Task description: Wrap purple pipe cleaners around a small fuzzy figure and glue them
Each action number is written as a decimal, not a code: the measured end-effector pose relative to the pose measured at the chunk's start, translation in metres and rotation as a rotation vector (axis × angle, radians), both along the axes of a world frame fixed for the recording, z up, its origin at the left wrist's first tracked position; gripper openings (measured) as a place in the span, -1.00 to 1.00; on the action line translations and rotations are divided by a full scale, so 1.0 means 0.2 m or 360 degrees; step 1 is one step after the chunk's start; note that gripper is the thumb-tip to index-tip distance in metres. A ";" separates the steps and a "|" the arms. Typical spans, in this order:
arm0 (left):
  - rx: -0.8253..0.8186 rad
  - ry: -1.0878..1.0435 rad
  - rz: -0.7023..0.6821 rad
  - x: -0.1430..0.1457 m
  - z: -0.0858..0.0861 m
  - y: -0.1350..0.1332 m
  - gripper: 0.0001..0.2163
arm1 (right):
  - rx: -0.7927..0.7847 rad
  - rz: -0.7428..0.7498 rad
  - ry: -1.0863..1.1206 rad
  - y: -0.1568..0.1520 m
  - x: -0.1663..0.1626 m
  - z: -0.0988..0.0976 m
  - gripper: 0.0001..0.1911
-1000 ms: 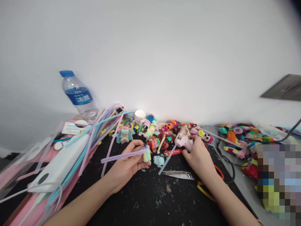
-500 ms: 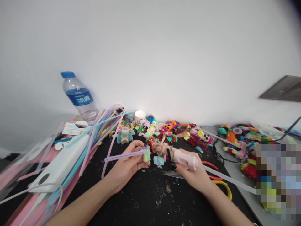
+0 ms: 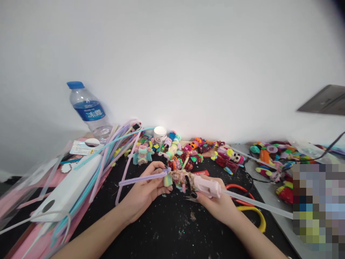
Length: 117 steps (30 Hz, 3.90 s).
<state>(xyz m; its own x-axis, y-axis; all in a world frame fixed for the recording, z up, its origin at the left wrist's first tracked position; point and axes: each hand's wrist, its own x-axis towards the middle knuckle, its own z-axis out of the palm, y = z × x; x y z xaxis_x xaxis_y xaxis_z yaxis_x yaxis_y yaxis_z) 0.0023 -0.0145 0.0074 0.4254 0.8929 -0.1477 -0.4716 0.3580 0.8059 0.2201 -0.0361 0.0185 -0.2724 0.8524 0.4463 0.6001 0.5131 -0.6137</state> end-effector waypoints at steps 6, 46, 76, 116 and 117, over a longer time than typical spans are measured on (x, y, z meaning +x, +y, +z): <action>-0.0007 0.0011 0.0002 0.00 0.01 0.00 -0.87 | 0.0001 -0.0059 -0.0026 0.00 0.00 0.00 -0.75; -0.0163 -0.0278 -0.0070 -0.02 -0.02 0.02 -0.84 | 0.0045 0.0009 -0.0071 0.02 0.01 -0.01 -0.80; 0.0949 0.1080 0.0101 0.03 0.01 -0.04 -0.89 | 0.0356 0.0179 -0.0401 -0.06 -0.10 0.03 -0.57; -0.0271 -0.0260 -0.0631 0.01 -0.02 -0.05 -0.92 | -0.0290 -0.0046 0.0585 -0.07 -0.18 -0.07 -0.84; -0.0290 -0.0270 -0.0617 0.01 -0.02 -0.05 -0.91 | -0.0303 -0.0055 0.0575 -0.07 -0.18 -0.07 -0.83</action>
<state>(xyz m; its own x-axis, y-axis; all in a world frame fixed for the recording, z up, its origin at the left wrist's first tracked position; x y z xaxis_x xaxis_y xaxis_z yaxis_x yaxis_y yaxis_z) 0.0039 -0.0240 0.0033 0.7548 0.6288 -0.1867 -0.3947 0.6627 0.6365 0.1837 -0.0505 0.0045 -0.0971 0.9350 0.3412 0.3433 0.3533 -0.8702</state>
